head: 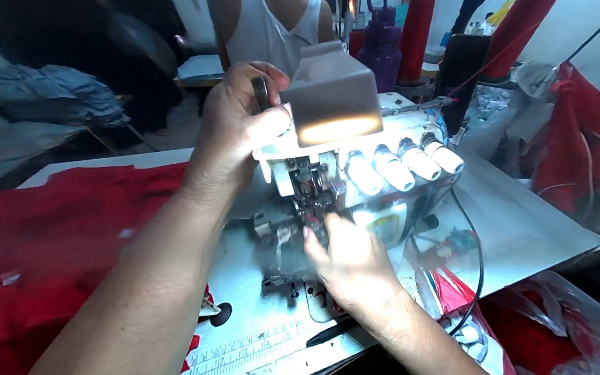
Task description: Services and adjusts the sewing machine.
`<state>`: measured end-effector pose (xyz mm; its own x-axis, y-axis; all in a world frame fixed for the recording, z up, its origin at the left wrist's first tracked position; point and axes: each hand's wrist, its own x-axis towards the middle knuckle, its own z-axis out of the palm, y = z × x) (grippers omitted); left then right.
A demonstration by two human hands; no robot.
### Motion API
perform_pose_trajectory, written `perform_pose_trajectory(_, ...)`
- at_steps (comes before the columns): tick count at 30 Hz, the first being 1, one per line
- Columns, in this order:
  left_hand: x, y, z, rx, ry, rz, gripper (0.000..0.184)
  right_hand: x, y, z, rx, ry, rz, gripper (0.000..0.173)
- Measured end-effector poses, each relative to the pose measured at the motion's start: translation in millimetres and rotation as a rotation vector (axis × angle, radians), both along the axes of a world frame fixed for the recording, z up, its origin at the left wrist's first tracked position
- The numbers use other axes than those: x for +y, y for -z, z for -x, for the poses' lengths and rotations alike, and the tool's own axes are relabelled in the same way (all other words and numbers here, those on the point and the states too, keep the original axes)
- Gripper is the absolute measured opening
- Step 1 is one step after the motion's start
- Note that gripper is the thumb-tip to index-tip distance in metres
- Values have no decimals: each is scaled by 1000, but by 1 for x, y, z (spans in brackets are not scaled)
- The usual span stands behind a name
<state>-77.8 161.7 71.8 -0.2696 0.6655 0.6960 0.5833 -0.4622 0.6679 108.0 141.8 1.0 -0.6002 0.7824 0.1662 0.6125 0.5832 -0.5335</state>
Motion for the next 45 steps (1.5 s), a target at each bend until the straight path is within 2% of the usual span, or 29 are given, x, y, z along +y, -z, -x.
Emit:
perform_pose_trajectory(3,-1,7,11,22,31,117,27,2,10,-8,99,-38,-35,44)
perform_pose_trajectory(5,-17,12,10,0,6,202,41,6,15,-20,234,-80,-11,49)
perform_pose_trajectory(8,-57,23,0,29,-261,323,48,13,21,-42,370,-103,-243,39)
perform_pose_trajectory(10,-83,44,-1,242,-358,358,36,16,21,-57,417,-112,-354,29)
perform_pose_trajectory(12,-99,64,-6,516,-326,303,24,17,20,-67,436,-121,-428,22)
perform_pose_trajectory(14,-100,74,-12,710,-285,253,20,15,18,-71,449,-160,-465,19)
perform_pose_trajectory(20,-82,72,-8,1052,-221,263,25,5,18,-77,485,-225,-507,20)
perform_pose_trajectory(24,-71,76,-2,1196,-227,101,21,13,25,-90,405,-209,-508,20)
perform_pose_trajectory(27,-72,79,-2,1252,-232,24,15,15,26,-96,374,-177,-505,20)
perform_pose_trajectory(29,-76,80,-3,1249,-240,-3,20,14,25,-97,387,-175,-516,20)
perform_pose_trajectory(37,-81,75,0,1202,-267,15,17,12,28,-91,394,-227,-528,20)
perform_pose_trajectory(42,-87,51,11,1134,-424,176,25,12,23,-83,387,-273,-550,19)
perform_pose_trajectory(45,-93,44,10,1000,-452,242,25,11,16,-71,378,-321,-561,19)
